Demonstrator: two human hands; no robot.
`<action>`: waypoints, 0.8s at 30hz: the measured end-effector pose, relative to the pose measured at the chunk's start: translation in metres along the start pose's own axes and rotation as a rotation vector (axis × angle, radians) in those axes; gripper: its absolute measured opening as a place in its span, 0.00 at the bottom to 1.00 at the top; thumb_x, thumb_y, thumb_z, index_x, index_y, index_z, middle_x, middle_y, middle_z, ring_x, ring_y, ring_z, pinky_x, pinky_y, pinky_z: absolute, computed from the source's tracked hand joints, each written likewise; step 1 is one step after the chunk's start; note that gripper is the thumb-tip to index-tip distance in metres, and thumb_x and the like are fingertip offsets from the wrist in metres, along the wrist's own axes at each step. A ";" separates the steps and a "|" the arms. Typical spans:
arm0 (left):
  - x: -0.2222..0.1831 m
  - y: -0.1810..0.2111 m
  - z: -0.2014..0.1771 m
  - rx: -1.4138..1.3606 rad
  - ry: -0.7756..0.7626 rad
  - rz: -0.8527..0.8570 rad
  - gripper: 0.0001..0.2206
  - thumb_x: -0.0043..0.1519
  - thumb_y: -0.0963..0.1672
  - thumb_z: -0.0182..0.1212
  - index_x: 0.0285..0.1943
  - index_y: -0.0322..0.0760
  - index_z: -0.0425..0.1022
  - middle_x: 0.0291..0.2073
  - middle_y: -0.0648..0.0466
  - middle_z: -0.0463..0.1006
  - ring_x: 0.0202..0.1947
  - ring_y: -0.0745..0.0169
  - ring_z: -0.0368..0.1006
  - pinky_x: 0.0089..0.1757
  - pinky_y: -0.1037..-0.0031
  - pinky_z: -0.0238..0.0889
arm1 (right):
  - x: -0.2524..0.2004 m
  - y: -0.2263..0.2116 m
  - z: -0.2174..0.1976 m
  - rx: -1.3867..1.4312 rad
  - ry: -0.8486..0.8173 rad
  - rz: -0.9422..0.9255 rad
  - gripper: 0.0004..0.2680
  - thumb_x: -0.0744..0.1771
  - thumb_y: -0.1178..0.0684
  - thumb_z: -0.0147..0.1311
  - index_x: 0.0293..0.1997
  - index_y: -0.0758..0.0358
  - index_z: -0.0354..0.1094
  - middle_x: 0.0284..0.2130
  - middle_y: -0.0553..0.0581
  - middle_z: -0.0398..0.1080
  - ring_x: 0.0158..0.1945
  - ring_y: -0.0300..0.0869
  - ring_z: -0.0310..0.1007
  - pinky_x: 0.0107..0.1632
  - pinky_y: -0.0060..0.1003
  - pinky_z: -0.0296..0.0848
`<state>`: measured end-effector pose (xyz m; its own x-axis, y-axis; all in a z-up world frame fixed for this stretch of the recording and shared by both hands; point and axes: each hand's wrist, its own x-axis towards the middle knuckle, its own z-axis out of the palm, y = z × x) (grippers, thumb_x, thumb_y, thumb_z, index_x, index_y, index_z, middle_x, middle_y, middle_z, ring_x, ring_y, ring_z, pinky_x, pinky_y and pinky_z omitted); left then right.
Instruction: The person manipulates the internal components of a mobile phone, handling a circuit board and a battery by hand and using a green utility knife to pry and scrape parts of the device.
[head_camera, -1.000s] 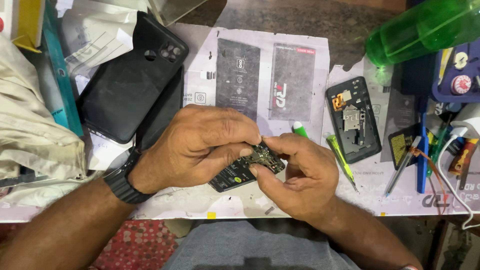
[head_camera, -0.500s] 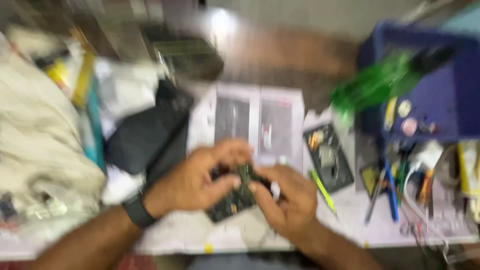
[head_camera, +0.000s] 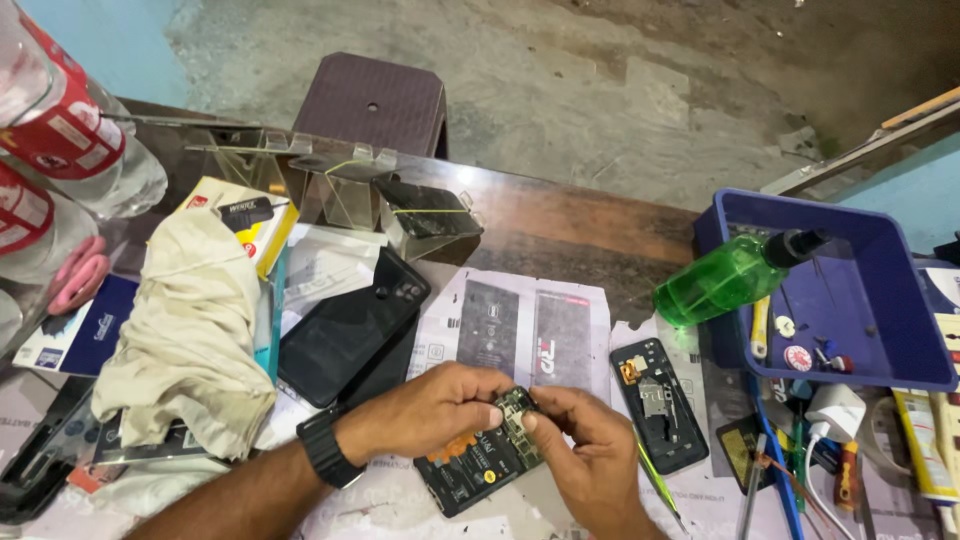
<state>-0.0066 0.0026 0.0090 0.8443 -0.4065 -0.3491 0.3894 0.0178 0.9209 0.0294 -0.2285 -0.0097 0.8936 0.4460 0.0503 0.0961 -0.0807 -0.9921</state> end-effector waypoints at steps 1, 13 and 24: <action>0.002 -0.001 -0.001 0.005 -0.015 0.043 0.10 0.65 0.41 0.53 0.52 0.33 0.76 0.26 0.60 0.73 0.21 0.78 0.67 0.25 0.82 0.63 | 0.001 0.000 0.000 0.008 -0.006 0.035 0.09 0.64 0.64 0.61 0.47 0.73 0.74 0.37 0.56 0.80 0.38 0.35 0.79 0.42 0.31 0.79; 0.009 -0.009 -0.007 -0.066 -0.017 -0.089 0.11 0.64 0.43 0.53 0.52 0.34 0.77 0.21 0.58 0.72 0.14 0.73 0.64 0.18 0.77 0.61 | 0.017 -0.036 -0.016 -0.568 -0.256 -0.176 0.10 0.67 0.64 0.59 0.53 0.67 0.73 0.42 0.62 0.78 0.42 0.43 0.81 0.44 0.31 0.76; 0.007 0.003 -0.006 0.356 0.073 0.084 0.10 0.61 0.43 0.57 0.46 0.34 0.80 0.22 0.53 0.80 0.22 0.68 0.74 0.28 0.71 0.68 | 0.018 -0.051 -0.020 -0.585 -0.149 -0.122 0.08 0.67 0.66 0.62 0.49 0.67 0.75 0.42 0.59 0.78 0.44 0.40 0.80 0.46 0.30 0.80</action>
<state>0.0028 0.0052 0.0085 0.8969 -0.3510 -0.2690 0.1757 -0.2752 0.9452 0.0491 -0.2348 0.0441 0.7945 0.5989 0.1008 0.4558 -0.4782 -0.7507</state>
